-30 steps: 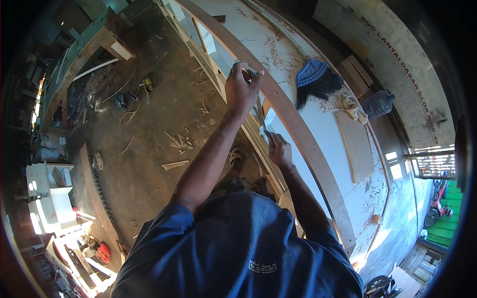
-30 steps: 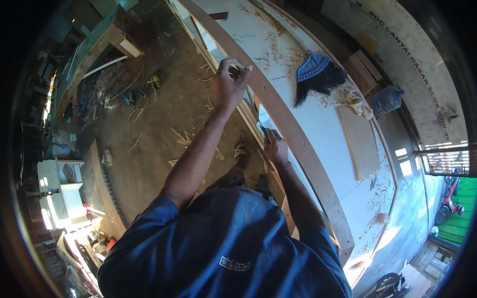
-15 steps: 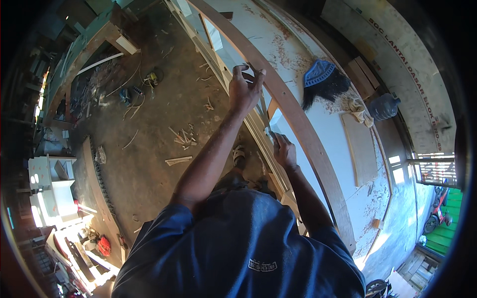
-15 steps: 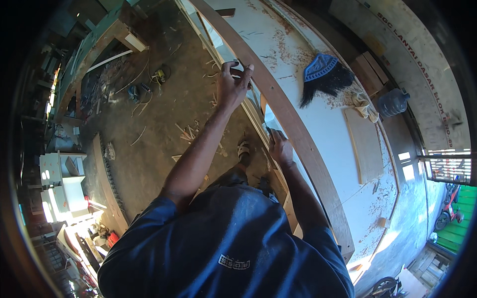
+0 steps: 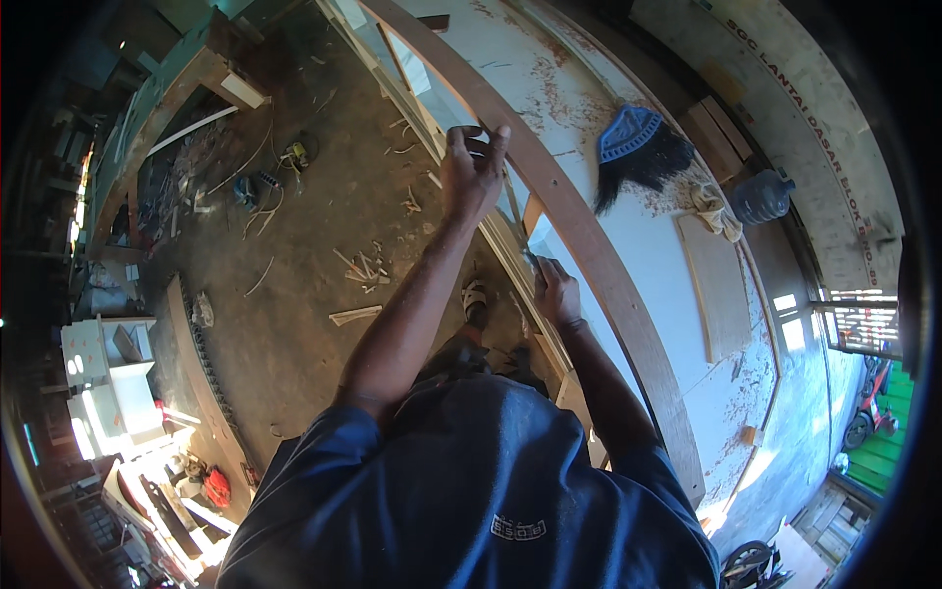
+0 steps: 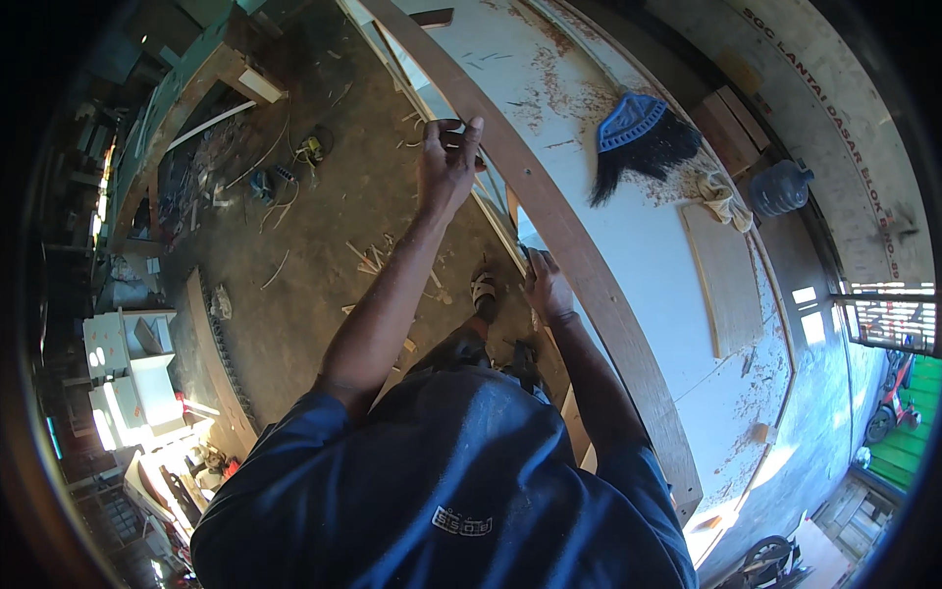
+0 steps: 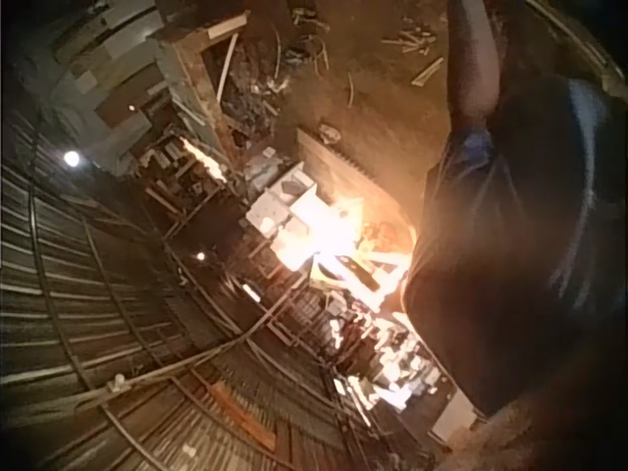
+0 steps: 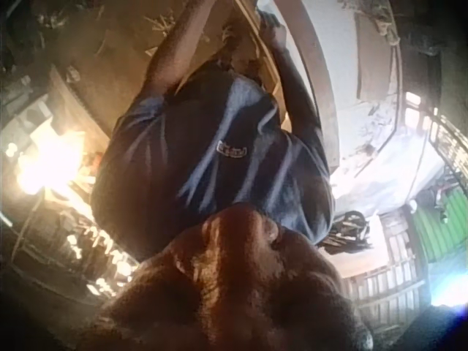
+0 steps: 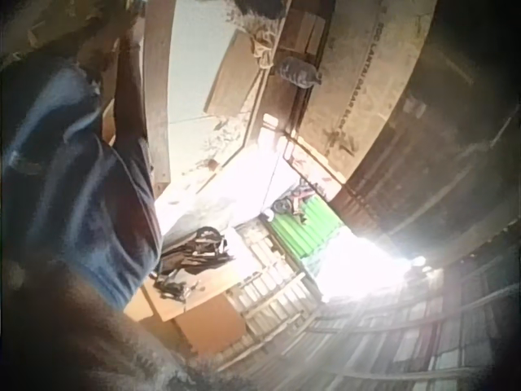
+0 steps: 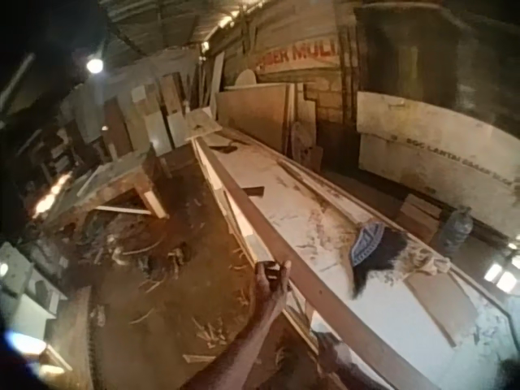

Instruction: The person builds a wooden cabinet by marking measurements on the frame with a pencil and square, and subsequently sanding the wooden surfaces.

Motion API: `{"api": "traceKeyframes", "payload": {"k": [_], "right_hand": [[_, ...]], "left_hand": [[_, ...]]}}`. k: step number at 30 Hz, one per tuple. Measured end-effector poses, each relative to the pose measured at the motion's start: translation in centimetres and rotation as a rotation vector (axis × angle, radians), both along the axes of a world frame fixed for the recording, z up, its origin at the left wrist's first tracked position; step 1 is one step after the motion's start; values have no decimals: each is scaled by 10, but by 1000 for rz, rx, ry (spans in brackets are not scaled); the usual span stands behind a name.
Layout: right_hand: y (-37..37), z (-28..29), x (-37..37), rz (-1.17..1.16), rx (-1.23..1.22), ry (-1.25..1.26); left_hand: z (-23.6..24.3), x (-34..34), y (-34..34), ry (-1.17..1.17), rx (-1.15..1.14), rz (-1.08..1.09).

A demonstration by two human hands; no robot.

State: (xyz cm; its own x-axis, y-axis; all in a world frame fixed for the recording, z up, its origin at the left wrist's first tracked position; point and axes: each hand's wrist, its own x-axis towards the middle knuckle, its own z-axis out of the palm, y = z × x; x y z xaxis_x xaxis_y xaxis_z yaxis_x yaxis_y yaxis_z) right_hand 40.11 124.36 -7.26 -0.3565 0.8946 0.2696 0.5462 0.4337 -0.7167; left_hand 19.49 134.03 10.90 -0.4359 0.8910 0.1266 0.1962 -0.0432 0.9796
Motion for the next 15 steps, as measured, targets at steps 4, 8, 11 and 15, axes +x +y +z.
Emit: {"api": "traceKeyframes", "payload": {"k": [4, 8, 11, 15], "right_hand": [[5, -2, -9, -42, 206, 51], [-2, 5, -18, -101, 110, -9], [-7, 8, -8, -59, 107, -19], [-23, 24, 12, -62, 127, -12]], "left_hand": [[2, -5, 6, -60, 23, 15], [6, -4, 6, -119, 31, 5], [10, -9, 0, -119, 10, -30], [-8, -10, -21, -398, -33, -32]]}}
